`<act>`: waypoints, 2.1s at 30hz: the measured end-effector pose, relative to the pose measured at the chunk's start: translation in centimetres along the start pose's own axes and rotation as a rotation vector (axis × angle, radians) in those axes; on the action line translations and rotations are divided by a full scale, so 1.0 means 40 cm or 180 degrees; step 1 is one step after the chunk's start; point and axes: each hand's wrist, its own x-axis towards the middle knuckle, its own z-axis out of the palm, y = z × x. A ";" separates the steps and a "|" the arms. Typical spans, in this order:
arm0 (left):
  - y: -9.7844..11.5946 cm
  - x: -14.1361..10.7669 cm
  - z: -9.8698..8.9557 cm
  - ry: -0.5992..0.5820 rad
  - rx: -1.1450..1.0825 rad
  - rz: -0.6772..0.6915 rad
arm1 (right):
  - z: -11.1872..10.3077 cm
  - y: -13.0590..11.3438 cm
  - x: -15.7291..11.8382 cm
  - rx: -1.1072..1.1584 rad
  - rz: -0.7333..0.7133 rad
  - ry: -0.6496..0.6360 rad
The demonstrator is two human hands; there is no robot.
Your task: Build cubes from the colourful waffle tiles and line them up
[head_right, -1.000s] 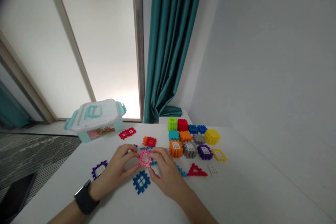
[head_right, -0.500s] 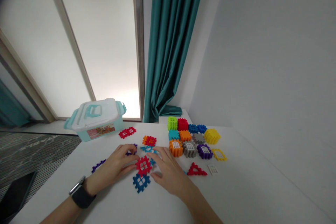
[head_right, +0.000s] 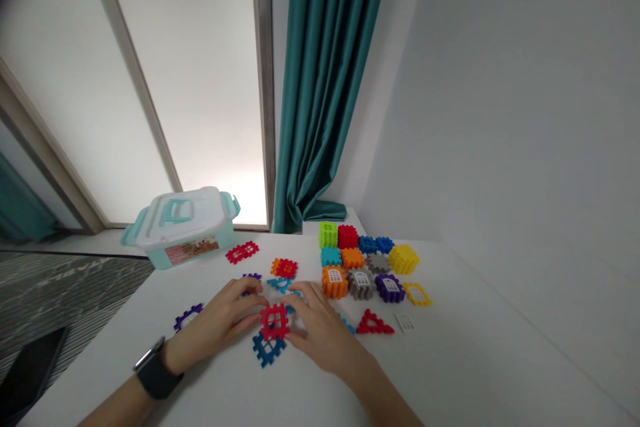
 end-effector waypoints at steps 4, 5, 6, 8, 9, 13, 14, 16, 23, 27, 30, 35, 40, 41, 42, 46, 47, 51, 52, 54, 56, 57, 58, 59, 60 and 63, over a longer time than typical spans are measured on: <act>0.001 0.001 -0.004 0.0141 0.0004 -0.0079 | 0.009 0.009 0.002 0.0086 0.0048 0.0221; 0.001 0.001 -0.004 0.0149 0.0012 -0.0079 | 0.011 0.009 0.003 0.0103 0.0053 0.0265; 0.002 0.002 -0.003 0.0147 0.0030 -0.0080 | 0.012 0.007 0.004 0.0121 0.0058 0.0306; 0.003 0.004 0.002 0.0150 0.0096 -0.0093 | 0.015 0.000 0.005 0.0152 0.0077 0.0378; 0.004 0.005 0.004 0.0154 0.0137 -0.0106 | 0.017 -0.004 0.006 0.0166 0.0089 0.0400; 0.008 0.007 0.011 0.0204 0.0259 -0.0127 | 0.025 -0.018 0.008 0.0204 0.0152 0.0415; 0.010 0.008 0.011 0.0217 0.0273 -0.0120 | 0.027 -0.020 0.008 0.0208 0.0168 0.0403; 0.011 0.008 0.010 0.0230 0.0289 -0.0101 | 0.027 -0.020 0.008 0.0199 0.0177 0.0368; 0.003 0.004 -0.004 0.0007 0.0291 0.0036 | 0.001 -0.010 0.002 0.0074 0.0032 0.0101; -0.003 0.002 -0.006 -0.0078 0.0335 0.0123 | -0.007 0.001 0.004 -0.0017 -0.0099 0.0054; -0.003 0.002 -0.004 -0.0082 0.0376 0.0181 | -0.007 0.004 0.006 -0.0040 -0.0175 0.0004; 0.003 0.003 -0.007 -0.0153 0.0415 0.0183 | -0.007 0.001 0.005 -0.0076 -0.0169 -0.0061; 0.005 0.002 -0.010 -0.0126 0.0297 0.0240 | -0.009 -0.002 0.003 -0.0079 -0.0141 -0.0156; 0.004 0.001 -0.009 -0.0126 0.0283 0.0247 | -0.009 -0.003 0.003 -0.0076 -0.0125 -0.0159; 0.003 0.001 -0.008 -0.0125 0.0271 0.0256 | -0.010 -0.004 0.003 -0.0072 -0.0110 -0.0154; 0.001 0.001 -0.006 -0.0109 0.0244 0.0215 | -0.009 -0.003 0.006 -0.0067 -0.0097 -0.0071; 0.001 0.002 -0.005 -0.0109 0.0250 0.0174 | -0.008 -0.002 0.007 -0.0087 -0.0112 -0.0031; 0.004 0.005 0.003 -0.0072 0.0261 0.0015 | 0.002 0.002 0.009 -0.0188 -0.0191 0.0194; 0.005 0.005 0.007 -0.0045 0.0250 -0.0006 | 0.004 0.001 0.010 -0.0188 -0.0213 0.0237; 0.004 0.005 0.015 0.0020 0.0236 -0.0050 | 0.007 -0.003 0.010 -0.0176 -0.0242 0.0293; 0.002 0.005 0.021 0.0050 0.0260 -0.0115 | 0.010 -0.007 0.010 -0.0165 -0.0244 0.0316; 0.001 0.006 0.023 0.0056 0.0290 -0.0146 | 0.010 -0.009 0.009 -0.0154 -0.0239 0.0326; 0.001 0.006 0.024 0.0059 0.0326 -0.0173 | 0.011 -0.010 0.009 -0.0134 -0.0231 0.0344; 0.001 0.006 0.024 0.0063 0.0361 -0.0192 | 0.012 -0.011 0.008 -0.0108 -0.0221 0.0365; 0.002 0.007 0.023 0.0078 0.0392 -0.0207 | 0.012 -0.011 0.007 -0.0081 -0.0208 0.0389; 0.007 0.009 0.019 0.0121 0.0423 -0.0226 | 0.014 -0.008 0.006 -0.0024 -0.0167 0.0467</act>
